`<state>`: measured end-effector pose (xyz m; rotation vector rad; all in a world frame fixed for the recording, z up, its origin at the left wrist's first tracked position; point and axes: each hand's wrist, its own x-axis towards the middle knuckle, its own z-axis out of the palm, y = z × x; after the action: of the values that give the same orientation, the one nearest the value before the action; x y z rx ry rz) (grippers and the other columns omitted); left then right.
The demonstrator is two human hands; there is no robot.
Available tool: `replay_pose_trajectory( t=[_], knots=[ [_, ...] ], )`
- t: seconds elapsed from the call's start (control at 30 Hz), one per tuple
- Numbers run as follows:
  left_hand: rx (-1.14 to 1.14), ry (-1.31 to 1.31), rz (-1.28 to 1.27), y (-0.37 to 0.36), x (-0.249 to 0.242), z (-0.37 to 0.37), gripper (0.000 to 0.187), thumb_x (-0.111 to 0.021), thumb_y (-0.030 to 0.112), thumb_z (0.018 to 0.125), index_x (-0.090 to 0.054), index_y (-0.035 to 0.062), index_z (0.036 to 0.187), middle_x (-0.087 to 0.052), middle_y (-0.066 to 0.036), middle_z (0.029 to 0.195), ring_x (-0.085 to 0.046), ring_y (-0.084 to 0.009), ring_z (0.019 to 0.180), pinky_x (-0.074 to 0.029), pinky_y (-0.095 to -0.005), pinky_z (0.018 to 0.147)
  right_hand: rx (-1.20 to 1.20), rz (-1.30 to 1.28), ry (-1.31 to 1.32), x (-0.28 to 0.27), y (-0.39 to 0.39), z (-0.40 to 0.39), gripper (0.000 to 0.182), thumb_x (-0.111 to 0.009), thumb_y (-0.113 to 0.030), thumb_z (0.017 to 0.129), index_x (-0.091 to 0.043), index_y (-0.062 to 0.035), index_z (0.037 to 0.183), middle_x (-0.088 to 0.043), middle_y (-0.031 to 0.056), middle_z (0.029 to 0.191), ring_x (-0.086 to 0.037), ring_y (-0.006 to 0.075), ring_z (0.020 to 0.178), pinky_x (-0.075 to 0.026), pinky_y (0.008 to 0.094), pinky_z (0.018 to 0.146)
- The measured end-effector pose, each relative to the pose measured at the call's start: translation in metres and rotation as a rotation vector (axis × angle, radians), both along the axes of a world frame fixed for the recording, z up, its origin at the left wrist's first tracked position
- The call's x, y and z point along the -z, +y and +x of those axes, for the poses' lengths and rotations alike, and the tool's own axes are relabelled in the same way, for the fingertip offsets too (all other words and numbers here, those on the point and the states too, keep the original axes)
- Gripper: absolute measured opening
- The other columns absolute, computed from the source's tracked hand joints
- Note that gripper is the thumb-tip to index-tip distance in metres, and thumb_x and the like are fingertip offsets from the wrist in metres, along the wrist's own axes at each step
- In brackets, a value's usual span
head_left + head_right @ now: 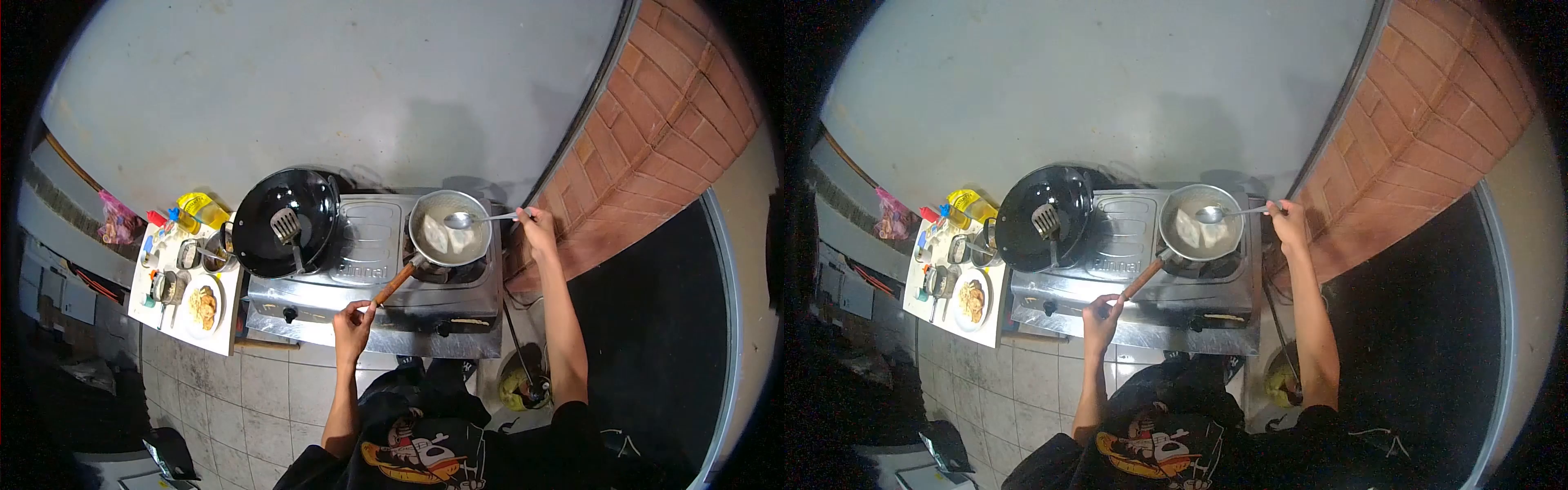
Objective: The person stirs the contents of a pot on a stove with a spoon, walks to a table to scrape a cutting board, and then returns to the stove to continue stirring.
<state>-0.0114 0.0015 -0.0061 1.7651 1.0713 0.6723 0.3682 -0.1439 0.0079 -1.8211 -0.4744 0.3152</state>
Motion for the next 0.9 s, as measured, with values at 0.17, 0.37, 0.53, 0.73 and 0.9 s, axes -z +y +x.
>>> replay_pose_trajectory(
  t=[0.17,0.37,0.53,0.73,0.9],
  knots=[
    [0.003,0.015,0.009,0.0,0.0,0.0,0.02,-0.069,0.018,0.081,-0.067,-0.0009,0.085,-0.046,0.004,0.053,-0.039,-0.0052,0.05,-0.03,-0.0233,0.045,0.04,0.019,-0.07,0.018,0.021,0.008,0.025,-0.067,-0.018,0.081,-0.064,0.0058,0.086,-0.06,0.0075,0.081,-0.052,0.013,0.076,-0.042,0.0304,0.064],
    [0.011,0.027,0.039,0.001,0.0,0.0,0.019,-0.068,0.018,0.081,-0.067,-0.0009,0.085,-0.047,0.003,0.053,-0.039,-0.0053,0.05,-0.031,-0.0235,0.045,0.041,-0.217,-0.468,-0.009,0.038,-0.005,0.026,-0.069,-0.013,0.077,-0.062,0.0082,0.091,-0.059,0.0192,0.09,-0.057,0.0289,0.08,-0.045,0.0351,0.074],
    [0.005,0.023,0.031,0.001,0.0,0.001,0.018,-0.068,0.017,0.081,-0.067,-0.0006,0.085,-0.047,0.002,0.053,-0.04,-0.0052,0.05,-0.031,-0.0232,0.045,0.027,-0.154,-0.633,-0.027,0.055,-0.021,0.023,-0.07,-0.013,0.074,-0.065,0.0041,0.09,-0.054,0.0205,0.101,-0.05,0.035,0.098,-0.04,0.04,0.087],
    [0.0,0.021,0.019,0.0,0.0,0.0,0.018,-0.068,0.017,0.081,-0.067,-0.001,0.086,-0.048,0.002,0.053,-0.04,-0.0051,0.05,-0.032,-0.0231,0.045,-0.028,-0.218,-0.51,-0.023,0.068,-0.016,0.027,-0.069,-0.017,0.076,-0.065,0.005,0.09,-0.052,0.0166,0.11,-0.045,0.0345,0.106,-0.037,0.0445,0.09],
    [0.003,-0.025,0.047,0.002,0.006,0.0,0.025,-0.069,0.022,0.082,-0.065,-0.003,0.083,-0.046,0.002,0.05,-0.038,-0.0042,0.046,-0.029,-0.0223,0.042,-0.012,-0.242,-0.43,-0.011,0.073,-0.007,0.028,-0.069,-0.02,0.077,-0.064,0.0038,0.091,-0.05,0.0137,0.114,-0.043,0.0332,0.111,-0.034,0.047,0.093]
  ],
)
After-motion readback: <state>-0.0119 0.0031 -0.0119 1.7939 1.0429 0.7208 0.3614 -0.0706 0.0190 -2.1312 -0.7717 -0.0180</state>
